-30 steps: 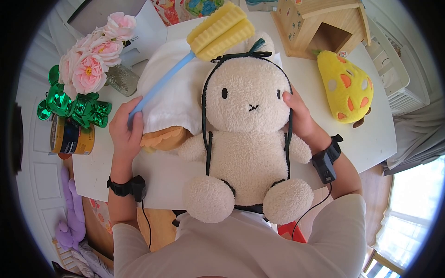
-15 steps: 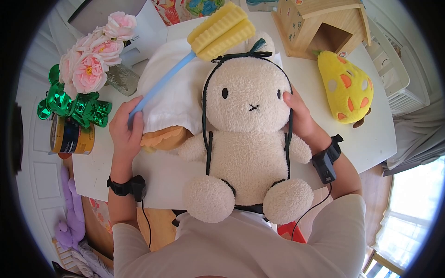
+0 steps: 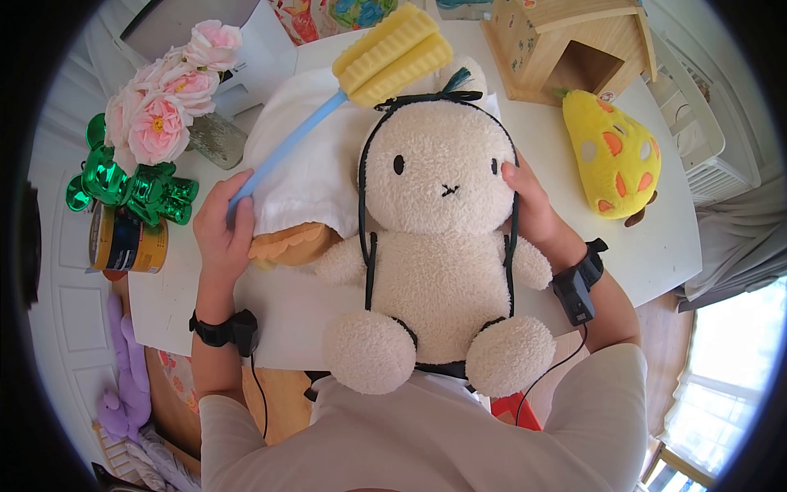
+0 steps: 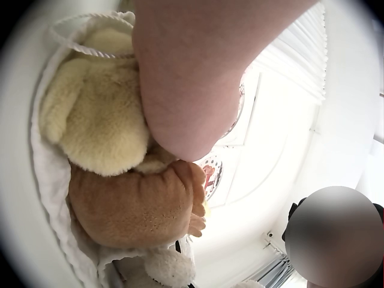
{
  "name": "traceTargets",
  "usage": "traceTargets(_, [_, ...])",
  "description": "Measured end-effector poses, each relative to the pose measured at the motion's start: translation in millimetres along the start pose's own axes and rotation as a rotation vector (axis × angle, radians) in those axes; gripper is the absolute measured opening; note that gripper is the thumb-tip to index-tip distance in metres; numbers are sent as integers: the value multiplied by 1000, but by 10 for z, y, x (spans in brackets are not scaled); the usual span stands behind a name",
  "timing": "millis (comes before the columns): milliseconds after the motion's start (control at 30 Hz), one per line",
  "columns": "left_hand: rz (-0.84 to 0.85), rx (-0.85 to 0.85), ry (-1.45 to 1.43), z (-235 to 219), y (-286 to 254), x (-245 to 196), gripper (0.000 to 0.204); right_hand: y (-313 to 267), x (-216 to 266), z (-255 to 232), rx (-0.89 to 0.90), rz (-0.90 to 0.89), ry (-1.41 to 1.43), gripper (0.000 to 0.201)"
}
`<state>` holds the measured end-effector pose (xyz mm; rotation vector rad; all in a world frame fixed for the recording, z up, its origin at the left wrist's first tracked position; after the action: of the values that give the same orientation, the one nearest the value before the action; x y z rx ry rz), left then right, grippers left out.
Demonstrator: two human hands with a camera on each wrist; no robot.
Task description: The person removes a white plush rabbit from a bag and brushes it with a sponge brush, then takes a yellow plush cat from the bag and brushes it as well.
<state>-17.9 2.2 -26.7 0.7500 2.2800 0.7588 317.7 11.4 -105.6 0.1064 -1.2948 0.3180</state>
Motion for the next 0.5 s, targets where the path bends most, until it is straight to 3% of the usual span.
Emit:
traceTargets(133, [-88,63,-6,6,-26,28,29,-1,6,14,-2,-4,7,84])
traceTargets(500, [-81,59,-15,10,-19,26,29,-3,33,23,3,-7,-4,84])
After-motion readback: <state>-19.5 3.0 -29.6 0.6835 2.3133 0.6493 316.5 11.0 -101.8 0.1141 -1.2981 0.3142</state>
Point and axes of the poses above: each hand's wrist, its own y-axis towards the middle knuckle, its own z-axis out of the palm, x = y × z, the point moved 7 cm from there along y, towards the middle knuckle, and after that the axes turned 3 degrees about z, right-handed, at the moved point
